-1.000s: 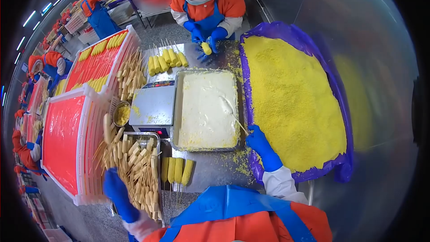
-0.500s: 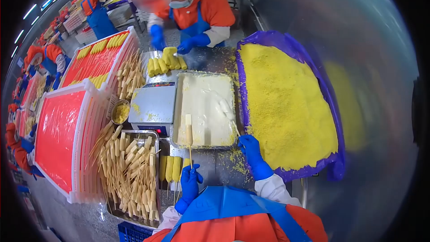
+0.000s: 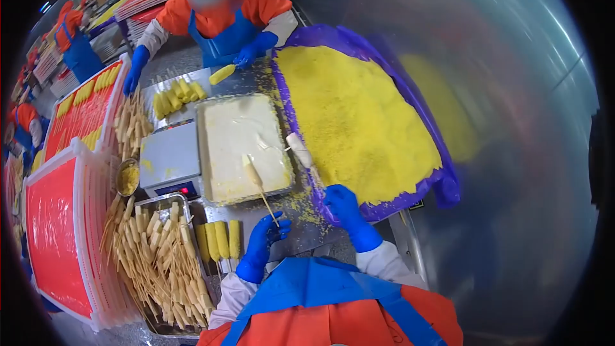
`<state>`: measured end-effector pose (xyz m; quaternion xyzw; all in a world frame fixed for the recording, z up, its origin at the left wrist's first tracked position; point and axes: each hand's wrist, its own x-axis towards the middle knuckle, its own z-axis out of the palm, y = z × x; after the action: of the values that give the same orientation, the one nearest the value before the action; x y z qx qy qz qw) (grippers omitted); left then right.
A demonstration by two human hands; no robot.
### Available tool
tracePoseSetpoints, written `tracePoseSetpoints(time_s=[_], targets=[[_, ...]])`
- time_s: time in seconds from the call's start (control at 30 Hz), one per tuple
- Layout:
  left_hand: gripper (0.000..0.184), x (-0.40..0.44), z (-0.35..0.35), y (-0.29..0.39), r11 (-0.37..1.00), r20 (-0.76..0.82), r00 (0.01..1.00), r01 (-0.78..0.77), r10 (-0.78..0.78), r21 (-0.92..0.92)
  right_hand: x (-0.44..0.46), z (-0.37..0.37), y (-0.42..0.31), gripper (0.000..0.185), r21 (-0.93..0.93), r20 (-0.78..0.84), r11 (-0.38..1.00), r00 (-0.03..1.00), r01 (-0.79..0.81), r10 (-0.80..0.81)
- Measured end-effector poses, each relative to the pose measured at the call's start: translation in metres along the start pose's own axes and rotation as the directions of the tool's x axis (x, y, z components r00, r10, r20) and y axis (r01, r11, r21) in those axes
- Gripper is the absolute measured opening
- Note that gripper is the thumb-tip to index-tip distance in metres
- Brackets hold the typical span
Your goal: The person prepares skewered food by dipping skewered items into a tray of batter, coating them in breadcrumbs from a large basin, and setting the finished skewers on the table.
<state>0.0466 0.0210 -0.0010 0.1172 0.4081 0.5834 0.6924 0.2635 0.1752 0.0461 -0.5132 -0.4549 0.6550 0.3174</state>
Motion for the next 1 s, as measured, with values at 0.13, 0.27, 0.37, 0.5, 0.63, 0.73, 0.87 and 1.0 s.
tracePoseSetpoints(time_s=[0.13,0.27,0.37,0.5,0.63,0.73,0.87,1.0], targets=[[0.048,-0.001,-0.004,-0.028,0.983,0.179,0.966,0.180,-0.185,0.041,-0.005,-0.114,0.007,0.012,-0.275,-0.104,0.904,0.925,0.326,-0.365],[0.048,0.009,0.051,-0.030,0.841,0.238,0.913,0.170,-0.330,0.514,0.018,-0.199,0.031,0.012,-0.809,0.120,0.406,0.795,0.426,-0.595],[0.047,0.027,0.111,-0.027,0.806,0.252,0.938,0.045,-0.237,0.591,0.065,-0.216,0.036,0.021,-0.809,-0.091,0.551,0.884,0.203,-0.459],[0.041,0.055,0.165,-0.029,0.795,0.253,0.965,-0.204,0.065,0.571,0.056,-0.277,-0.024,0.017,-0.769,0.060,0.470,0.781,0.433,-0.621],[0.037,0.097,0.205,-0.044,0.756,0.071,0.938,-0.317,0.340,0.572,0.040,-0.363,0.004,0.012,-0.882,0.202,0.175,0.687,0.437,-0.698],[0.058,0.156,0.222,-0.053,0.099,0.383,0.791,-0.481,0.478,0.871,0.058,-0.382,0.016,0.010,-0.898,0.207,0.147,0.692,0.415,-0.691],[0.065,0.239,0.237,-0.080,-0.368,0.422,0.790,-0.268,0.445,0.890,0.068,-0.370,-0.017,0.010,-0.873,0.101,0.325,0.787,0.364,-0.609],[0.059,0.318,0.281,-0.096,-0.353,0.415,0.775,-0.264,0.476,0.898,0.062,-0.382,-0.006,0.017,-0.849,0.109,0.436,0.908,0.297,-0.406]])
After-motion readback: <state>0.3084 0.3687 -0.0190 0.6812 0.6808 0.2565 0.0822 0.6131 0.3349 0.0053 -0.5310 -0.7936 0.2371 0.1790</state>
